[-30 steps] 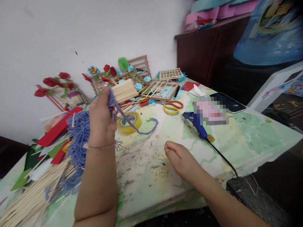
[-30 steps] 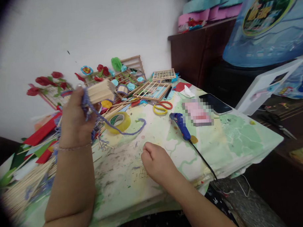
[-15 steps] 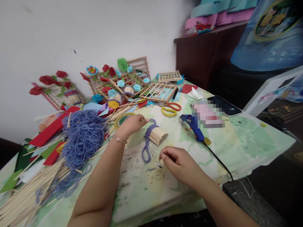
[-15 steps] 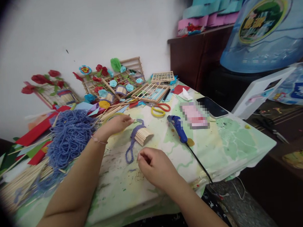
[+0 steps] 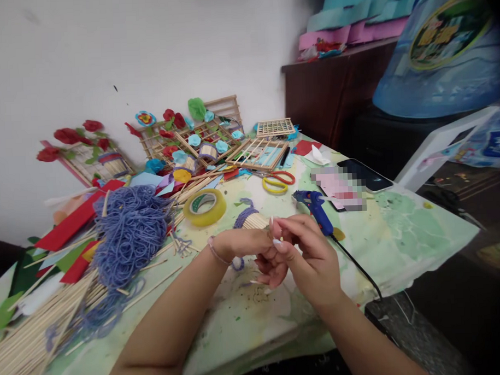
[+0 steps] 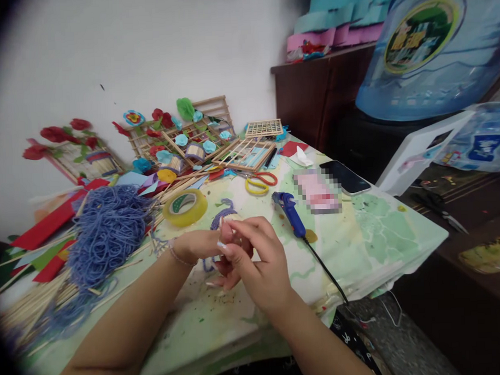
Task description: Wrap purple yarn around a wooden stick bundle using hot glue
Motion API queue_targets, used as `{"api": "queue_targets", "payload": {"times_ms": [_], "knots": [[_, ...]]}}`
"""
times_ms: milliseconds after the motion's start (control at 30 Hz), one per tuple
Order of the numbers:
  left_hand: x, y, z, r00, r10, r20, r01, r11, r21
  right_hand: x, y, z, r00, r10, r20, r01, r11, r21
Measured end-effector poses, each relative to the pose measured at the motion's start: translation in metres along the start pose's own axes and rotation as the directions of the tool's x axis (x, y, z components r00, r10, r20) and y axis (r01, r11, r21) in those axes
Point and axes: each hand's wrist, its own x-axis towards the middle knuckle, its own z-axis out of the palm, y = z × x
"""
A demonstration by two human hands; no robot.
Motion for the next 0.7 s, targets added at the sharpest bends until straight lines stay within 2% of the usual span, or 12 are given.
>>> {"api": "queue_targets", "payload": {"times_ms": [67,133,233,300,433,533,633,700], "knots": [[0.003,-0.003,0.000,1.000,-0.009,-0.012,0.009,1.000,-0.017,0.000,-0.001,0.000,0.997,-0.042,-0.057,0.038,0.996,-0.078],[0.005,-0.005,0.001,0.999,-0.023,-0.029,0.023,0.999,-0.025,0.000,-0.001,-0.002,0.987,-0.140,-0.076,0.121,0.970,-0.208],[0.007,-0.009,0.003,0.998,-0.051,-0.035,0.052,0.999,0.005,0.003,0.002,-0.008,0.960,-0.279,-0.008,0.255,0.886,-0.386],[0.010,-0.013,0.002,0.998,-0.057,-0.020,0.058,0.998,0.032,0.006,0.006,-0.013,0.958,-0.284,0.045,0.276,0.866,-0.416],[0.014,-0.017,-0.002,0.997,-0.080,-0.001,0.080,0.995,0.056,0.007,0.011,-0.017,0.974,-0.201,0.107,0.226,0.908,-0.352],[0.012,-0.015,-0.003,0.996,-0.085,0.013,0.084,0.996,0.038,0.002,0.014,-0.015,0.988,-0.118,0.100,0.139,0.961,-0.239],[0.008,-0.009,-0.002,0.996,-0.083,0.014,0.083,0.997,0.001,-0.001,0.015,-0.013,0.999,-0.019,0.046,0.023,0.996,-0.081],[0.006,-0.007,-0.001,0.996,-0.081,0.025,0.081,0.997,-0.018,-0.001,0.014,-0.014,0.998,0.043,-0.042,-0.042,0.998,0.038]]}}
